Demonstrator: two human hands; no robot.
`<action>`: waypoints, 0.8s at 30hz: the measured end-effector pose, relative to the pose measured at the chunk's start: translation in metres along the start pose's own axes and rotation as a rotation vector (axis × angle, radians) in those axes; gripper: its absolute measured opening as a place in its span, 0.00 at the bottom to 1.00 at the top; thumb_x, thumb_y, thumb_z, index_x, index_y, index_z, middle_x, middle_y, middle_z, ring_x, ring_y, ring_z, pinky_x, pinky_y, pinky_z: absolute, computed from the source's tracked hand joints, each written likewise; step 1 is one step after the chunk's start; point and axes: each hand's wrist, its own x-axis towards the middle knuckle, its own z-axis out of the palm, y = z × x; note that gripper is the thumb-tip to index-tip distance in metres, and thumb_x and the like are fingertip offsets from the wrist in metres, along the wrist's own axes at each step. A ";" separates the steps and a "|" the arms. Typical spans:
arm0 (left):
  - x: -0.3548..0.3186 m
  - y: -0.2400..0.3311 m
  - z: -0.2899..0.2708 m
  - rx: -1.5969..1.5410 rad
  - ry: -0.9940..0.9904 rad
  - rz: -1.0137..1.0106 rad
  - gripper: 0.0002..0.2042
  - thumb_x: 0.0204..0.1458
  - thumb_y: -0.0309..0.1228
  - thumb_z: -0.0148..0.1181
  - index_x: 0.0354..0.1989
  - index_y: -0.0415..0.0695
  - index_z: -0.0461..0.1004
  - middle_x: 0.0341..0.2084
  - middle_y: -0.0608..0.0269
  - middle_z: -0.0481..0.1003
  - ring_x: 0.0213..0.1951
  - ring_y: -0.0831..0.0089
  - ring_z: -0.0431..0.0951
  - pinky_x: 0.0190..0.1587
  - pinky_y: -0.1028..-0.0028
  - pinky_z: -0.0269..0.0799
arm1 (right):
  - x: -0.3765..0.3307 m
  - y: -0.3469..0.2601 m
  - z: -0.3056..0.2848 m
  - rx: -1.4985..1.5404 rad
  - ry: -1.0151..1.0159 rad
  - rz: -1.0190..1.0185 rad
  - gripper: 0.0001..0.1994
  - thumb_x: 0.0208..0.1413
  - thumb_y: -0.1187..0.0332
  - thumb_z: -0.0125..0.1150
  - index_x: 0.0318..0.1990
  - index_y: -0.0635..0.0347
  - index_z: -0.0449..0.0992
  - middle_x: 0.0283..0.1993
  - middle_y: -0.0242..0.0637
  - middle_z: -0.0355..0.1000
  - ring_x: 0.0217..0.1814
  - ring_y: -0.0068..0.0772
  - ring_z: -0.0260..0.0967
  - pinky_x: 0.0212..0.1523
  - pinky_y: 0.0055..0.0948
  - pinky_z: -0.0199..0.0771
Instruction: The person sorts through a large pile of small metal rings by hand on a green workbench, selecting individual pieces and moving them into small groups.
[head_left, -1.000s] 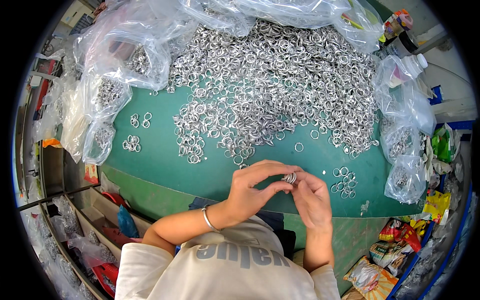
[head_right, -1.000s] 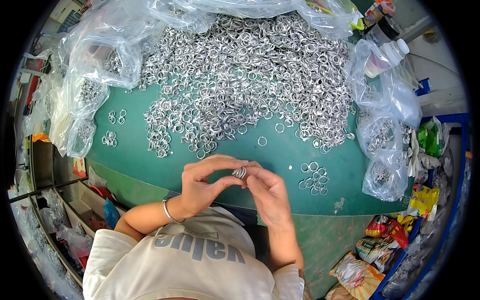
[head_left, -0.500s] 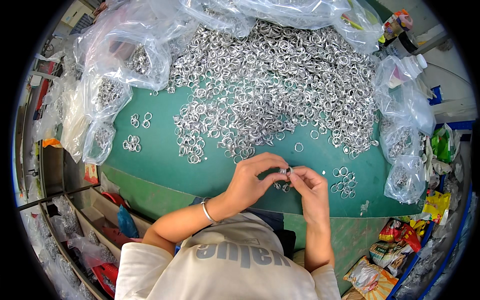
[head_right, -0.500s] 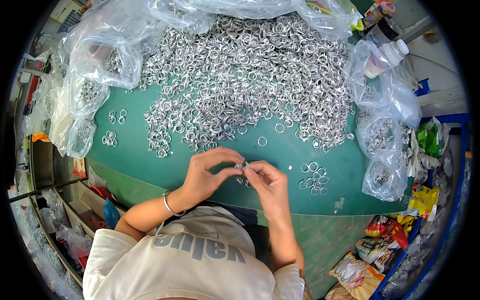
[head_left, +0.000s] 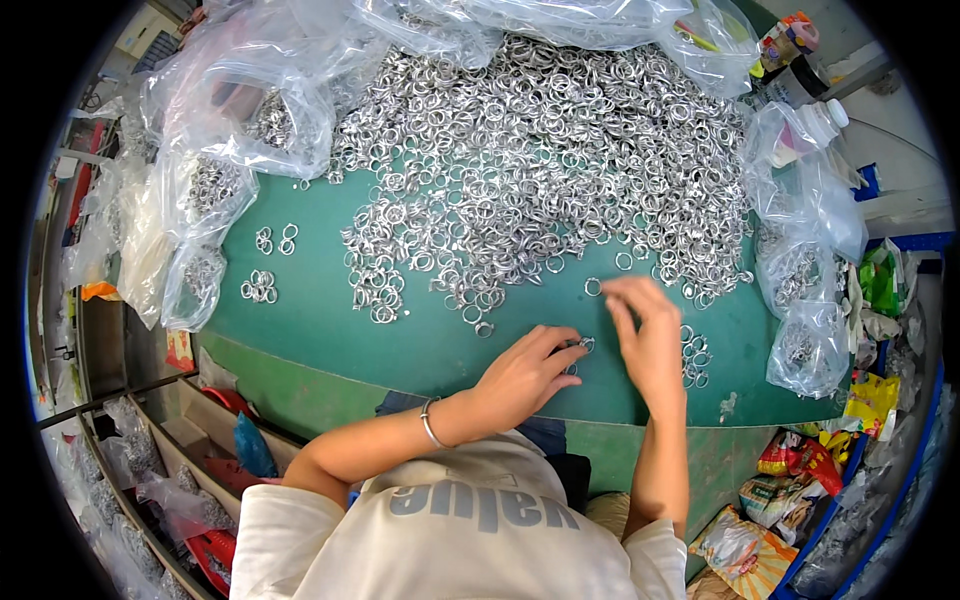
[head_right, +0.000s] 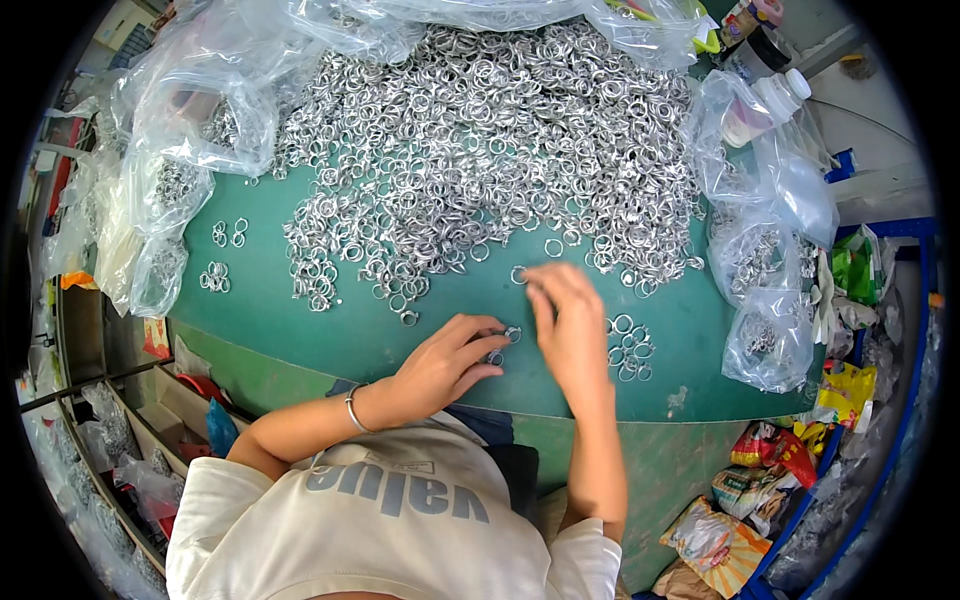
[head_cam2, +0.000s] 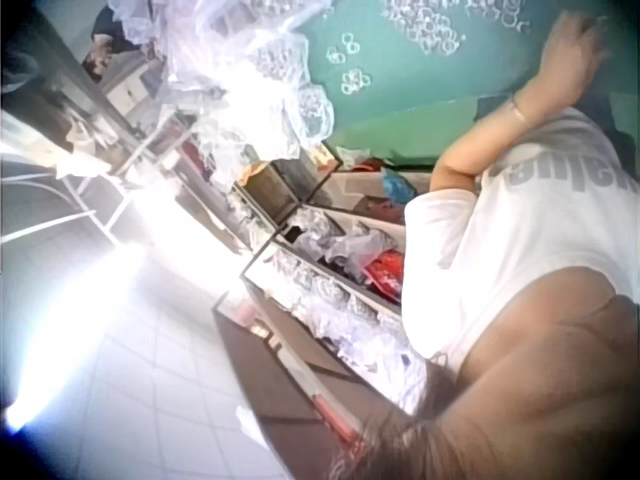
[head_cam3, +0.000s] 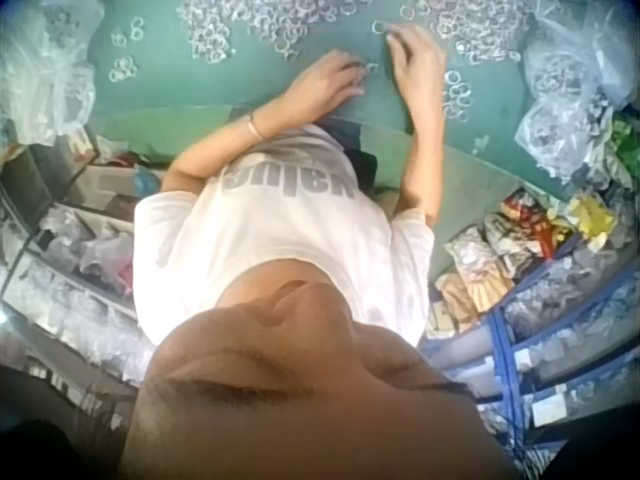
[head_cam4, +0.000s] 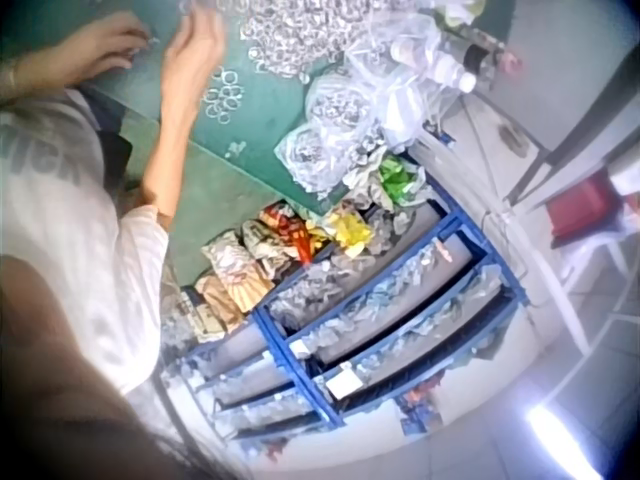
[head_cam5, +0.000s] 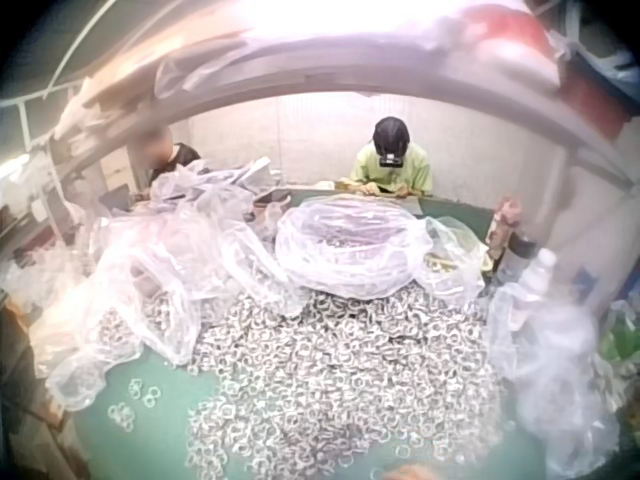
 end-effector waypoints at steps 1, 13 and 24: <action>-0.002 0.003 -0.001 -0.023 -0.002 -0.029 0.20 0.44 0.24 0.65 0.48 0.38 0.71 0.47 0.52 0.68 0.45 0.54 0.69 0.47 0.63 0.68 | -0.012 -0.003 -0.003 0.018 -0.073 -0.015 0.11 0.50 0.80 0.59 0.42 0.67 0.75 0.41 0.45 0.71 0.45 0.47 0.68 0.47 0.38 0.68; -0.010 0.004 0.007 -0.091 -0.058 -0.154 0.24 0.46 0.20 0.60 0.54 0.37 0.64 0.49 0.50 0.66 0.50 0.52 0.70 0.47 0.61 0.70 | -0.070 -0.021 0.015 -0.022 -0.199 0.079 0.23 0.45 0.76 0.66 0.51 0.66 0.70 0.50 0.43 0.62 0.47 0.48 0.66 0.44 0.40 0.69; -0.008 -0.008 -0.044 0.583 0.140 -0.118 0.25 0.45 0.29 0.65 0.55 0.50 0.69 0.61 0.56 0.60 0.63 0.49 0.56 0.60 0.44 0.51 | -0.020 -0.019 0.012 -0.048 -0.049 -0.087 0.22 0.46 0.76 0.65 0.51 0.64 0.71 0.51 0.44 0.65 0.49 0.48 0.66 0.47 0.39 0.69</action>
